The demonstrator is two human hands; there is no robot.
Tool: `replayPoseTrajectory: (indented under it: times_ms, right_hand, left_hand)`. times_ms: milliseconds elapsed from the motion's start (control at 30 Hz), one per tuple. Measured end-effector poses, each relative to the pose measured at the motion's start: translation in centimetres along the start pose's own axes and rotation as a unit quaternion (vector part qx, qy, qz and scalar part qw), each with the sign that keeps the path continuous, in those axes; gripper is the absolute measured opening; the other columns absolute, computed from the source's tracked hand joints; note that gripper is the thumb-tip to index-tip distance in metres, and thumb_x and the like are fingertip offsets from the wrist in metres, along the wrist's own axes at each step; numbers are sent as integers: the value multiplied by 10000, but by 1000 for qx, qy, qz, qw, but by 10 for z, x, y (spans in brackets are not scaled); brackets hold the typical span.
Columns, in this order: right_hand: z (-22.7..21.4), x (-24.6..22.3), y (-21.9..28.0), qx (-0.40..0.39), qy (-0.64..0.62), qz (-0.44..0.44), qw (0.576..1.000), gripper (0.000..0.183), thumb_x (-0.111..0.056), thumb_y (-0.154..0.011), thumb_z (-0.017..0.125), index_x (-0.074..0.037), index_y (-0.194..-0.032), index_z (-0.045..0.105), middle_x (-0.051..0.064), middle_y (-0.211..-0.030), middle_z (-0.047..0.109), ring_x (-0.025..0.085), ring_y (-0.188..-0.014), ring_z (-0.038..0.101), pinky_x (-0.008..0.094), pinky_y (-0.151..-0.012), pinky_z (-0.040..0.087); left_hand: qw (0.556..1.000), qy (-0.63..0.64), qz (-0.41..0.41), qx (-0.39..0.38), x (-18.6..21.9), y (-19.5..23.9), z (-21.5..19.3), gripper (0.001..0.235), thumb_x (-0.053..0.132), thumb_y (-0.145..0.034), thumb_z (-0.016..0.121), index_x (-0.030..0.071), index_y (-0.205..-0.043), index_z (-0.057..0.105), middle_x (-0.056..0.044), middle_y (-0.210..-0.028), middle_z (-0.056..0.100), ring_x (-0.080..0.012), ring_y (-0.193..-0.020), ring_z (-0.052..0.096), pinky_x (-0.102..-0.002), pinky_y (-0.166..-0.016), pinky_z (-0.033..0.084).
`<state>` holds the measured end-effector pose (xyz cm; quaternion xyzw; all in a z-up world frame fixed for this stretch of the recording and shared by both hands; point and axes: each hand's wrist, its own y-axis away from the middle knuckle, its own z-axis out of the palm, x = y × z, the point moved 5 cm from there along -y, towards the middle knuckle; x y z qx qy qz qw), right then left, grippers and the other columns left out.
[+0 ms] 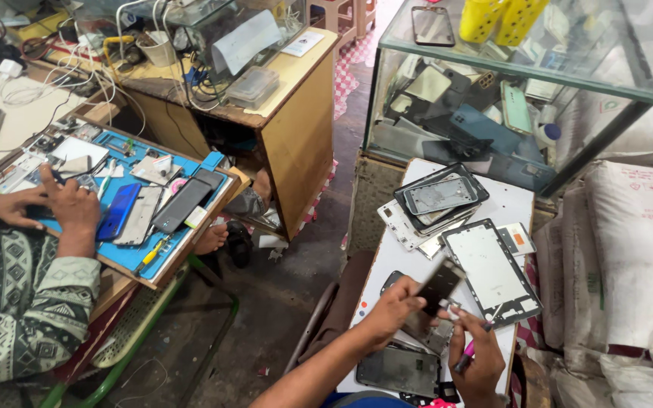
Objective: The person handles disassembled mobile phone parts on a cluttered workbench, using a pink-handled screwdriver to work on a small circuit board. They pick up and set down various phone frames and screens while performing the repair.
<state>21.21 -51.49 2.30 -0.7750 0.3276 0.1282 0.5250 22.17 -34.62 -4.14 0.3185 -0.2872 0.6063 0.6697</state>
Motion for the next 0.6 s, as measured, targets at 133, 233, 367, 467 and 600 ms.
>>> replayPoseTrajectory:
  times_ms: [133,233,367,467,600]
  right_hand:
    - [-8,-3,8,48,-80,101,991,249,-37,-1040,561,43,-1275,548,213,-1232,711,228,-944,725,324,-845,597]
    - [-8,-12,11,57,-75,35,995,265,-45,-1032,563,23,-1287,536,193,-1231,719,196,-978,725,293,-871,584]
    - [6,-10,11,36,-85,67,994,338,-5,-973,637,54,-1292,542,265,-1327,655,299,-1178,679,379,-981,567]
    - [13,-10,7,17,-69,58,996,401,0,-928,683,63,-1302,550,254,-1365,638,327,-1298,641,396,-1053,543]
    - [15,-1,8,-23,-40,80,996,472,-10,-858,730,61,-1295,569,238,-1412,624,318,-1321,624,387,-1085,509]
  left_hand:
    - [997,71,35,-18,-19,-5,14,142,34,-1058,552,53,-1168,464,-118,-1166,635,-185,-1049,666,-353,-895,582]
    - [994,105,26,10,-29,-7,15,255,61,-1036,581,44,-1269,480,-105,-1160,640,-191,-1043,653,-376,-895,569]
    - [994,92,54,-7,-33,0,14,405,40,-989,544,57,-1389,483,-50,-1235,660,-162,-1158,659,-354,-1047,535]
    - [997,66,38,-19,-45,-2,10,506,22,-938,502,126,-1430,446,-22,-1294,669,-118,-1203,645,-302,-1079,505]
    - [996,-46,66,-30,-68,-11,1,366,67,-1102,522,15,-1465,523,-45,-1262,606,-132,-1123,560,-299,-1001,475]
